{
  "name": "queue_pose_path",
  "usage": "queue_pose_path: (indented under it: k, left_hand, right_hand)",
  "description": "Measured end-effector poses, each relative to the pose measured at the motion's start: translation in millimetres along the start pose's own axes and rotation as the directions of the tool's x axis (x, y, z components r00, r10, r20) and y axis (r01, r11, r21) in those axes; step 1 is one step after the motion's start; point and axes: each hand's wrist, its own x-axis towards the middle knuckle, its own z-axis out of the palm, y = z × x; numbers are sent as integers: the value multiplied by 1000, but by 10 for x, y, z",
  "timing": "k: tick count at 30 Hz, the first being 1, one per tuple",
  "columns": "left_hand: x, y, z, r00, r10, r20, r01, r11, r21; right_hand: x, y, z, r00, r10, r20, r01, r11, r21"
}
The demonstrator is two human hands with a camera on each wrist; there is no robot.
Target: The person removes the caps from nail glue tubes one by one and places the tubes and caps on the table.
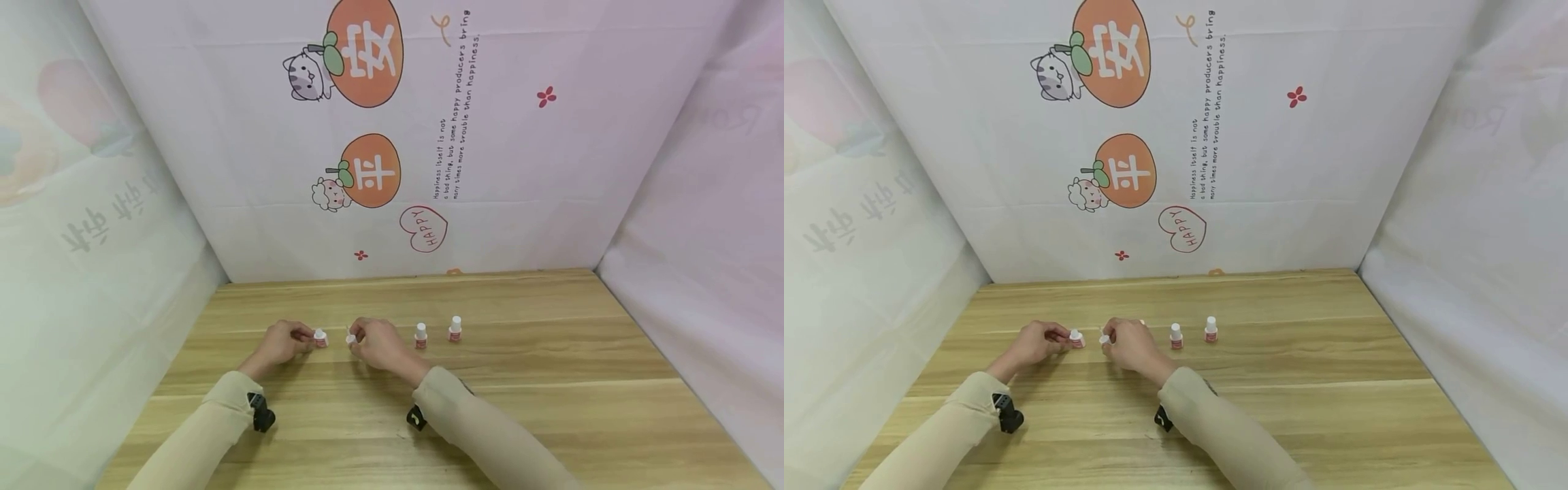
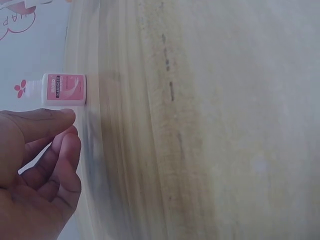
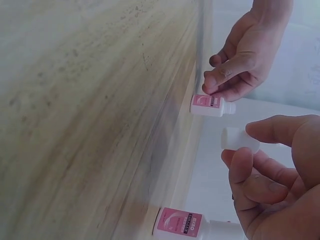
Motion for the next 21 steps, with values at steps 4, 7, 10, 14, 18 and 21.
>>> queue_pose_path:
  k: [4,7,10,14,18,21]
  left_hand:
    - [-21,-19,-25,999,27,-20,-26,999,19]
    - [-37,-28,-37,999,34,-23,-33,999,20]
    - [-60,-31,-47,999,39,-17,-39,999,21]
    - [-96,-11,-70,1000,21,1,-21,1000,4]
    - [-123,4,-89,1000,-1,11,1,1000,2]
    - [-140,8,-95,1000,-2,16,2,1000,0]
  right_hand:
    - [34,-15,29,1000,-1,-8,1,1000,-3]
    - [58,-29,54,1000,10,-5,-10,1000,1]
    - [86,-47,79,1000,18,5,-18,1000,6]
    - [123,-65,100,1000,16,8,-16,1000,-2]
    - [152,-71,114,1000,23,9,-23,1000,-20]
    - [169,-73,133,999,34,17,-33,999,-37]
